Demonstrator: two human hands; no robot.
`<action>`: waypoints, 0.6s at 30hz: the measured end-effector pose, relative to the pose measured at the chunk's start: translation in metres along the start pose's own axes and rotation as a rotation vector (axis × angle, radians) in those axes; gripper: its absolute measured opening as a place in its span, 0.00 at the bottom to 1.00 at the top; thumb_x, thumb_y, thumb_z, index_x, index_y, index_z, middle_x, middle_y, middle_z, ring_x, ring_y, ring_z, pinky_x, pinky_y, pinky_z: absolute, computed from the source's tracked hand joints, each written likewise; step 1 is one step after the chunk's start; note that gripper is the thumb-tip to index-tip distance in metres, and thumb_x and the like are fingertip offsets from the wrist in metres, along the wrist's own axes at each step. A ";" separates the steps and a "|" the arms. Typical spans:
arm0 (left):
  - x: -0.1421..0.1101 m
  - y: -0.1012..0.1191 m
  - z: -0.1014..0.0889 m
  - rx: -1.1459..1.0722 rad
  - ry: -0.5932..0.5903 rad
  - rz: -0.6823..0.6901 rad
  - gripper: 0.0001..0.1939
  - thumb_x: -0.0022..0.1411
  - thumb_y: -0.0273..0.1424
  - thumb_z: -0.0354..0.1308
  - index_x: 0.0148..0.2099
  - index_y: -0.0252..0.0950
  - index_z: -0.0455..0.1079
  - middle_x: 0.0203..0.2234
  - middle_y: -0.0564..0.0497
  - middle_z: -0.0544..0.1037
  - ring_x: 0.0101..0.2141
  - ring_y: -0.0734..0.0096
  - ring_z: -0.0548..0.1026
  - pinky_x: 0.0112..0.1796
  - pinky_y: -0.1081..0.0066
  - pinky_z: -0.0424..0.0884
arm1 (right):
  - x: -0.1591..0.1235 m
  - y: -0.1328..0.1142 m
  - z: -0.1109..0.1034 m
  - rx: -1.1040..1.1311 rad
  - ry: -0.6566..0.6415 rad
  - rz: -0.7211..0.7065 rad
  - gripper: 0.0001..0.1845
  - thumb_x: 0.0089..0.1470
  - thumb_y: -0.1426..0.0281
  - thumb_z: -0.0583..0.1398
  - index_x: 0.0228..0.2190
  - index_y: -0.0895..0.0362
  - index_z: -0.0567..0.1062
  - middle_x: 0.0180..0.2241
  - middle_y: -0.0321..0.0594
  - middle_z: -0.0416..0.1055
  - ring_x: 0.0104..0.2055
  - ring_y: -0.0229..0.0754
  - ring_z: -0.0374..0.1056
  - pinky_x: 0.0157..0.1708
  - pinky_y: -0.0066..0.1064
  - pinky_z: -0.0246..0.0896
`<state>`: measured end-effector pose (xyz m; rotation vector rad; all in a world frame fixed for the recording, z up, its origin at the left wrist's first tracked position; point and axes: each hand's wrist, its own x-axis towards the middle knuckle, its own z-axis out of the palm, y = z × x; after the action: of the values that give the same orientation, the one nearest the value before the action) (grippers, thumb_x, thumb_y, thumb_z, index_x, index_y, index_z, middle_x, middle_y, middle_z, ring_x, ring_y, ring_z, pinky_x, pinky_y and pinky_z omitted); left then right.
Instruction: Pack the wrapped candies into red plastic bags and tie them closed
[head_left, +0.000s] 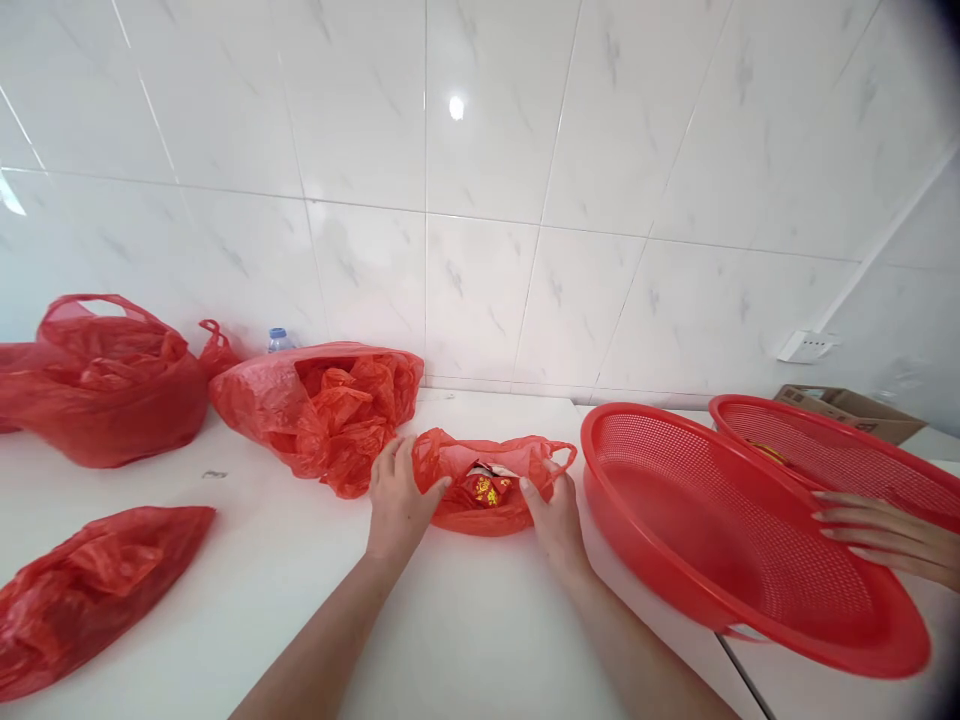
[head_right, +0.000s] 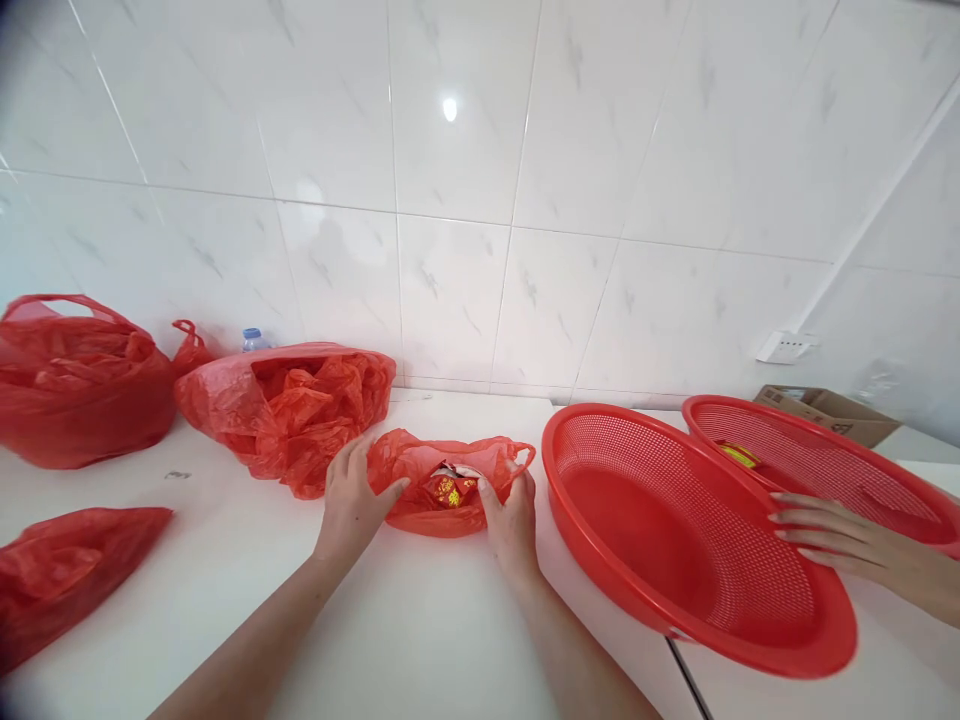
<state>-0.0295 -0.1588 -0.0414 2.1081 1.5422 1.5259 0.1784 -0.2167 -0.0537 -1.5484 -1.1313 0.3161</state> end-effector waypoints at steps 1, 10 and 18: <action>0.005 -0.002 -0.002 -0.056 -0.066 -0.091 0.19 0.54 0.40 0.57 0.46 0.37 0.66 0.48 0.41 0.68 0.51 0.50 0.65 0.49 0.51 0.62 | 0.006 -0.005 0.001 0.032 0.016 0.011 0.24 0.51 0.57 0.55 0.47 0.57 0.68 0.48 0.46 0.66 0.51 0.49 0.63 0.49 0.38 0.60; 0.077 0.052 -0.066 -1.023 -0.123 -0.332 0.13 0.52 0.39 0.60 0.31 0.36 0.63 0.31 0.49 0.74 0.33 0.70 0.72 0.35 0.70 0.68 | 0.037 -0.086 -0.030 0.400 0.200 -0.051 0.21 0.52 0.57 0.58 0.45 0.54 0.72 0.48 0.42 0.69 0.49 0.43 0.65 0.50 0.37 0.58; 0.111 0.096 -0.093 -1.003 -0.018 -0.155 0.11 0.52 0.37 0.61 0.30 0.36 0.65 0.34 0.48 0.75 0.35 0.70 0.73 0.33 0.73 0.67 | 0.073 -0.121 -0.059 0.780 0.115 -0.062 0.13 0.52 0.58 0.59 0.36 0.53 0.72 0.37 0.40 0.73 0.44 0.41 0.69 0.40 0.33 0.65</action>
<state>-0.0402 -0.1592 0.1320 1.3660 0.6344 1.6849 0.1996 -0.2073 0.0978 -0.8278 -0.8161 0.5419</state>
